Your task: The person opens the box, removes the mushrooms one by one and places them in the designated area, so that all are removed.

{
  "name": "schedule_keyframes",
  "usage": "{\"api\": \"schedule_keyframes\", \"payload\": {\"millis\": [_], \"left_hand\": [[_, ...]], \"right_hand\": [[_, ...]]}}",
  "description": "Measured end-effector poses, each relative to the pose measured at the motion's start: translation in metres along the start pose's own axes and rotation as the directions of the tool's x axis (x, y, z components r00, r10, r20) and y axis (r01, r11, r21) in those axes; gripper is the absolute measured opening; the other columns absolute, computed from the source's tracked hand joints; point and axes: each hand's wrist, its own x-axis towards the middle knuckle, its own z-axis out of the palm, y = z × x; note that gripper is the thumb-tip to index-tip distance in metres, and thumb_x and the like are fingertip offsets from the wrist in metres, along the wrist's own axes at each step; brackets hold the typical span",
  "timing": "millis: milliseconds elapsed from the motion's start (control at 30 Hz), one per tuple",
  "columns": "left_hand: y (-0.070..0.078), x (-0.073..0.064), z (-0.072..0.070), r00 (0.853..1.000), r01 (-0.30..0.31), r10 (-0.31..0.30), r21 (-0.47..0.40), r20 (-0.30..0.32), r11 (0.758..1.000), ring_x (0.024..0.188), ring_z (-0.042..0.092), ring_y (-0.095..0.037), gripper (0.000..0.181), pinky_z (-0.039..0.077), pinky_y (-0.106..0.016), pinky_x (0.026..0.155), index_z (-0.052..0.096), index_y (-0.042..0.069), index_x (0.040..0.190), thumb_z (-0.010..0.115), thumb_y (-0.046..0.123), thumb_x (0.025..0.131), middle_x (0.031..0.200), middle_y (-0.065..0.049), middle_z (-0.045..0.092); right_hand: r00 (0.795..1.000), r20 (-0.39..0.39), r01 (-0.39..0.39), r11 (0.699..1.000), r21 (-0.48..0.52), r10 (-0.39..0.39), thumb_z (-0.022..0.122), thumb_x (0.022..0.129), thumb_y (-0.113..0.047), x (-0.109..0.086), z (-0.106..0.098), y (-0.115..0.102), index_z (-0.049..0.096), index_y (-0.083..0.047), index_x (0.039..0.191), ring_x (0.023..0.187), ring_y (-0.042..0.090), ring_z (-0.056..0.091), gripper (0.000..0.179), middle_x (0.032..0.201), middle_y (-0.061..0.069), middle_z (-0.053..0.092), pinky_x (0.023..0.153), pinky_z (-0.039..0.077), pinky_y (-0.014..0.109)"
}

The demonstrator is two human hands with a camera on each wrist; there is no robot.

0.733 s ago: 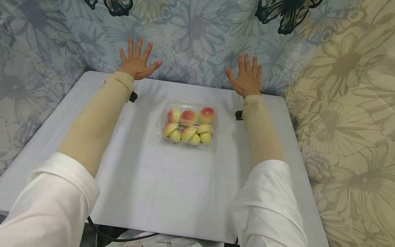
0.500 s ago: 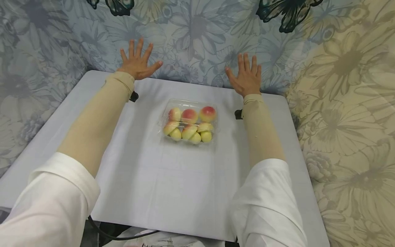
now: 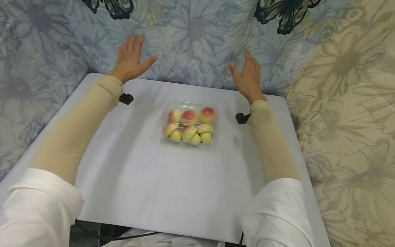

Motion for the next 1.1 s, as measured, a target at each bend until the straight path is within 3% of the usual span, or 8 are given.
{"api": "schedule_keyframes", "payload": {"millis": [167, 333, 567, 633, 733, 967, 1033, 1100], "left_hand": [[-0.002, -0.013, 0.001, 0.994, -0.058, 0.035, -0.221, -0.107, 0.974, 0.158, 0.0, -0.019, 0.082, 0.004, -0.042, 0.131, 0.005, 0.026, 0.164, 0.044, 0.058, 0.1, 0.171, 0.001, 0.003], [-0.006, -0.034, 0.004, 0.993, -0.077, 0.023, -0.48, -0.119, 0.874, 0.156, 0.004, -0.013, 0.078, 0.012, -0.034, 0.129, 0.007, 0.025, 0.163, 0.046, 0.052, 0.102, 0.169, 0.002, 0.006], [-0.009, -0.067, 0.02, 0.999, -0.028, 0.002, -0.748, -0.035, 0.663, 0.148, 0.033, -0.027, 0.067, 0.036, -0.052, 0.118, 0.009, 0.023, 0.163, 0.038, 0.044, 0.106, 0.164, -0.01, 0.021], [-0.009, -0.076, 0.03, 1.0, -0.029, 0.019, -0.775, -0.022, 0.632, 0.144, 0.039, -0.033, 0.064, 0.039, -0.055, 0.115, 0.015, 0.016, 0.162, 0.036, 0.041, 0.107, 0.161, -0.014, 0.028], [-0.01, -0.087, 0.048, 0.999, -0.035, 0.047, -0.784, -0.008, 0.62, 0.142, 0.041, -0.038, 0.06, 0.038, -0.056, 0.115, 0.021, 0.007, 0.16, 0.033, 0.037, 0.109, 0.157, -0.019, 0.036], [-0.013, -0.104, 0.092, 0.998, -0.003, 0.057, -0.823, 0.036, 0.569, 0.149, 0.032, -0.037, 0.055, 0.029, -0.055, 0.122, 0.025, 0.001, 0.157, 0.03, 0.03, 0.111, 0.157, -0.024, 0.038], [-0.013, -0.108, 0.104, 0.998, 0.02, 0.046, -0.85, 0.052, 0.527, 0.151, 0.029, -0.034, 0.055, 0.027, -0.052, 0.125, 0.025, 0.002, 0.157, 0.029, 0.032, 0.111, 0.159, -0.023, 0.037], [-0.012, -0.112, 0.115, 0.996, 0.045, 0.046, -0.893, 0.073, 0.447, 0.153, 0.026, -0.034, 0.057, 0.024, -0.051, 0.126, 0.024, 0.003, 0.158, 0.029, 0.036, 0.111, 0.161, -0.024, 0.033]], "right_hand": [[1.0, -0.011, -0.001, 0.97, 0.243, 0.003, 0.038, 0.103, -0.057, -0.014, -0.016, -0.003, -0.008, -0.033, 0.163, 0.158, 0.011, -0.005, 0.079, 0.171, -0.007, 0.0, 0.131, 0.002, 0.042], [1.0, -0.001, -0.006, 0.892, 0.452, 0.008, 0.038, 0.104, -0.055, -0.032, -0.023, -0.002, -0.005, -0.034, 0.162, 0.157, 0.011, 0.005, 0.076, 0.17, -0.004, 0.006, 0.131, 0.008, 0.043], [1.0, 0.022, -0.01, 0.661, 0.75, -0.01, 0.049, 0.1, -0.06, -0.057, -0.013, 0.002, 0.013, -0.028, 0.161, 0.151, 0.022, 0.02, 0.078, 0.165, 0.004, 0.023, 0.128, 0.017, 0.044], [0.999, 0.041, -0.018, 0.61, 0.792, -0.023, 0.053, 0.098, -0.06, -0.064, -0.01, 0.003, 0.019, -0.025, 0.16, 0.148, 0.022, 0.023, 0.079, 0.161, 0.005, 0.029, 0.125, 0.021, 0.044], [0.996, 0.074, -0.031, 0.559, 0.829, -0.053, 0.055, 0.099, -0.058, -0.07, -0.004, 0.004, 0.027, -0.017, 0.159, 0.147, 0.023, 0.025, 0.077, 0.157, 0.005, 0.035, 0.123, 0.024, 0.042], [0.981, 0.16, -0.063, 0.592, 0.803, -0.113, 0.052, 0.101, -0.058, -0.074, 0.013, 0.006, 0.033, -0.008, 0.157, 0.15, 0.028, 0.028, 0.078, 0.156, 0.013, 0.04, 0.124, 0.028, 0.039], [0.975, 0.187, -0.077, 0.608, 0.791, -0.12, 0.052, 0.101, -0.058, -0.074, 0.017, 0.007, 0.032, -0.007, 0.158, 0.151, 0.028, 0.028, 0.079, 0.158, 0.015, 0.038, 0.125, 0.028, 0.04], [0.971, 0.205, -0.086, 0.621, 0.779, -0.122, 0.053, 0.101, -0.058, -0.075, 0.021, 0.008, 0.033, -0.006, 0.157, 0.151, 0.029, 0.028, 0.079, 0.159, 0.018, 0.036, 0.126, 0.027, 0.042]]}}
